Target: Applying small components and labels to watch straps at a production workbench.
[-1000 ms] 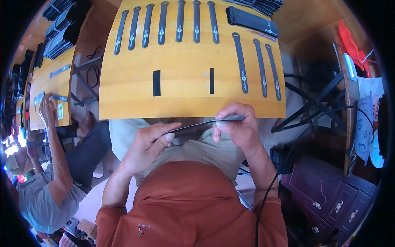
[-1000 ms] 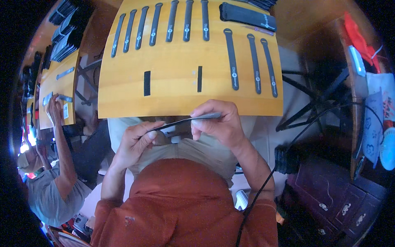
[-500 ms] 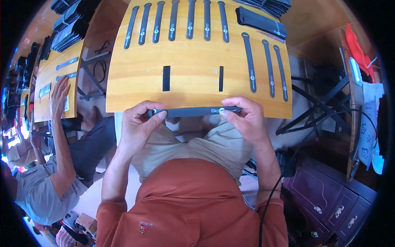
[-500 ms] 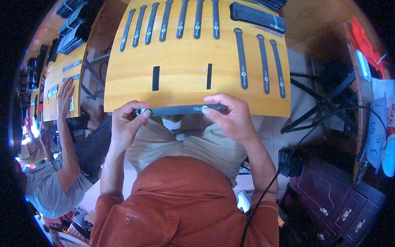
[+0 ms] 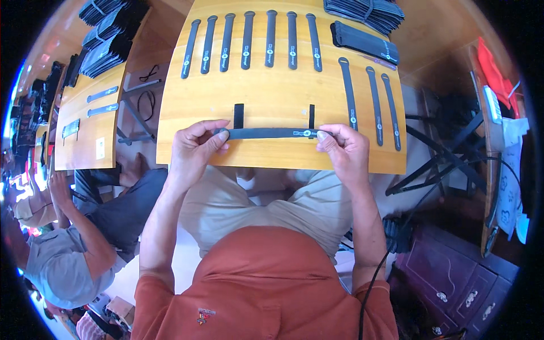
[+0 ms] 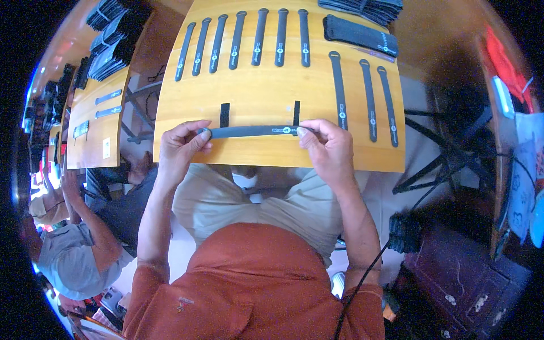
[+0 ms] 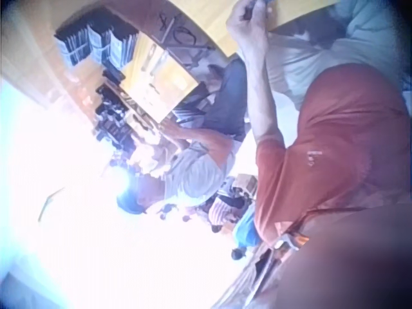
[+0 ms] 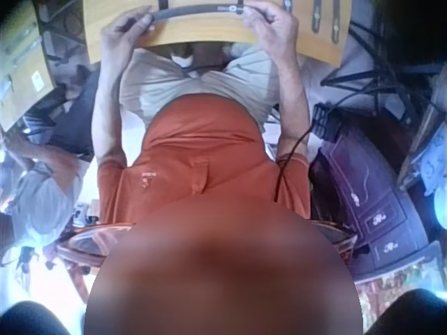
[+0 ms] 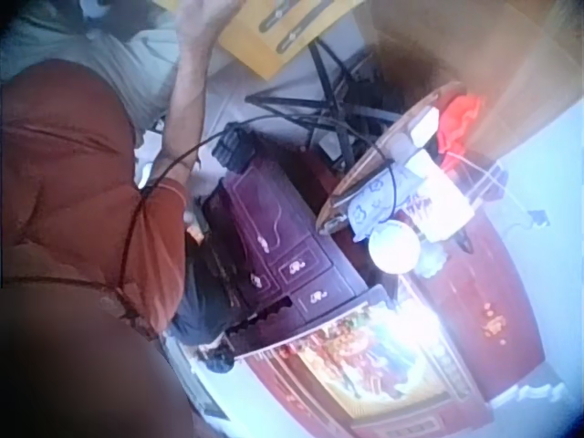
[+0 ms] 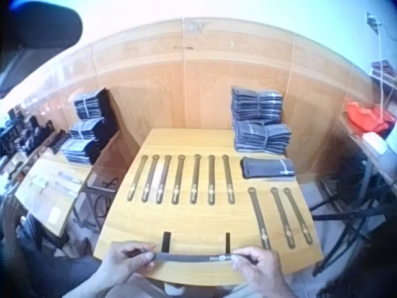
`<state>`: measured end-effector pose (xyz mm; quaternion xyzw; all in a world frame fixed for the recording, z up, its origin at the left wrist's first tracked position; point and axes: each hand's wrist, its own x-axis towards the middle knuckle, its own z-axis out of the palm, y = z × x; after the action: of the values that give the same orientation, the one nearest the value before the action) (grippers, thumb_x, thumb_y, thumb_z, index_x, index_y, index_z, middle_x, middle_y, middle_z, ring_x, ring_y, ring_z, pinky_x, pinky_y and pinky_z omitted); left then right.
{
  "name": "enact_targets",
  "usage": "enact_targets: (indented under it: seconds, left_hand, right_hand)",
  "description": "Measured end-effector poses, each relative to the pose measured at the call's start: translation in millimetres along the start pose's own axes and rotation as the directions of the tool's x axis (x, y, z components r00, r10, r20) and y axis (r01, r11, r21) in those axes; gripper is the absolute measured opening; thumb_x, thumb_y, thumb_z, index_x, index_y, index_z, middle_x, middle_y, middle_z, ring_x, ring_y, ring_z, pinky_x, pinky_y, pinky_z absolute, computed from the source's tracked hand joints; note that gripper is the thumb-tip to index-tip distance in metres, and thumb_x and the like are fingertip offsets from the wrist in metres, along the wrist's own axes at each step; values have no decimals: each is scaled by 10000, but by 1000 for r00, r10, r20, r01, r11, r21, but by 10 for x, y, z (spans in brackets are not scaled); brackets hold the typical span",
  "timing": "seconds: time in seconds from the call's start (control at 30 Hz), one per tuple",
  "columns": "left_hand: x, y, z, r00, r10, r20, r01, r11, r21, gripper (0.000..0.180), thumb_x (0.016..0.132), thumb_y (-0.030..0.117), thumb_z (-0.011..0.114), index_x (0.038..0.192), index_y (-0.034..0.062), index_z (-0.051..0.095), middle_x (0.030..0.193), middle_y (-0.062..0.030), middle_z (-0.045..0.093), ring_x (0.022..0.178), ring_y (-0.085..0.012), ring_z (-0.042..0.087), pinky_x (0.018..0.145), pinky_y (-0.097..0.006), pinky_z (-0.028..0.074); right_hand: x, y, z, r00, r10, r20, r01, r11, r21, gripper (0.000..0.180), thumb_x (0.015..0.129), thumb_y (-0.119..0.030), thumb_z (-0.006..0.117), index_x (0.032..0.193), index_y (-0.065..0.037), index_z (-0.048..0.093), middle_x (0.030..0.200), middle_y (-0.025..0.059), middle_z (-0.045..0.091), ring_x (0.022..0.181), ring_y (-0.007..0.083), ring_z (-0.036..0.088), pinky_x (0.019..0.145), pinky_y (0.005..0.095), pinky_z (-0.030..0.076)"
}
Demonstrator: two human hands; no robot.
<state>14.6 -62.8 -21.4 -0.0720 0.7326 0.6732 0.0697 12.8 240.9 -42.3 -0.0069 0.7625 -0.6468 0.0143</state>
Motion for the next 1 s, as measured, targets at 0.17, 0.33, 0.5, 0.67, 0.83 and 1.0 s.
enact_targets:
  seconds: [0.17, 0.33, 0.5, 0.67, 0.83, 1.0]
  left_hand:
    - [238, -120, -93, 999, 43, 34, -46, 993, 111, 246, 929, 45, 695, 1165, -25, 693, 794, -11, 688, 677, -51, 605, 667, -192, 524]
    - [440, -74, -47, 999, -28, 40, 27, 999, 37, 217, 949, 52, 665, 1140, -45, 699, 828, -25, 692, 702, -47, 599, 668, -195, 524]
    - [573, -19, -79, 994, 2, 105, -8, 998, 61, 195, 954, 56, 658, 1112, -47, 707, 839, -31, 695, 718, -44, 606, 669, -192, 529]
    - [692, 20, -99, 995, -47, 89, 28, 979, 203, 168, 946, 61, 670, 1071, -42, 717, 827, -35, 703, 694, -46, 609, 646, -198, 528]
    - [739, 0, -117, 994, -49, 102, 19, 963, 270, 154, 918, 80, 705, 1023, -28, 736, 784, -32, 709, 649, -41, 599, 611, -210, 509]
    - [745, -25, -106, 993, -33, 110, -5, 945, 327, 148, 923, 109, 715, 1009, -9, 736, 774, -2, 688, 623, -34, 556, 576, -194, 471]
  right_hand:
    - [109, -40, 91, 992, -20, -127, 12, 998, -66, 146, 908, -50, 682, 1019, 38, 718, 852, 71, 709, 701, 108, 634, 628, 250, 503]
    - [229, -24, 101, 975, -175, -134, 126, 942, -313, 156, 899, -53, 686, 1027, 30, 713, 851, 118, 688, 705, 175, 644, 643, 287, 501]
    - [317, 30, 127, 938, -311, -152, 216, 870, -444, 135, 901, -52, 679, 1005, 26, 714, 862, 142, 691, 703, 205, 651, 652, 304, 505]
    - [326, 68, 167, 949, -184, -257, 59, 902, -428, 131, 894, -68, 690, 985, 24, 711, 861, 144, 702, 705, 220, 670, 652, 308, 513]
    - [343, 129, 163, 933, -228, -277, 91, 897, -432, 129, 897, -71, 687, 980, 23, 711, 842, 145, 697, 690, 212, 662, 644, 308, 509]
    - [350, 91, 175, 922, -272, -277, 109, 866, -488, 125, 905, -59, 669, 983, 31, 708, 851, 148, 696, 698, 211, 662, 644, 309, 508]
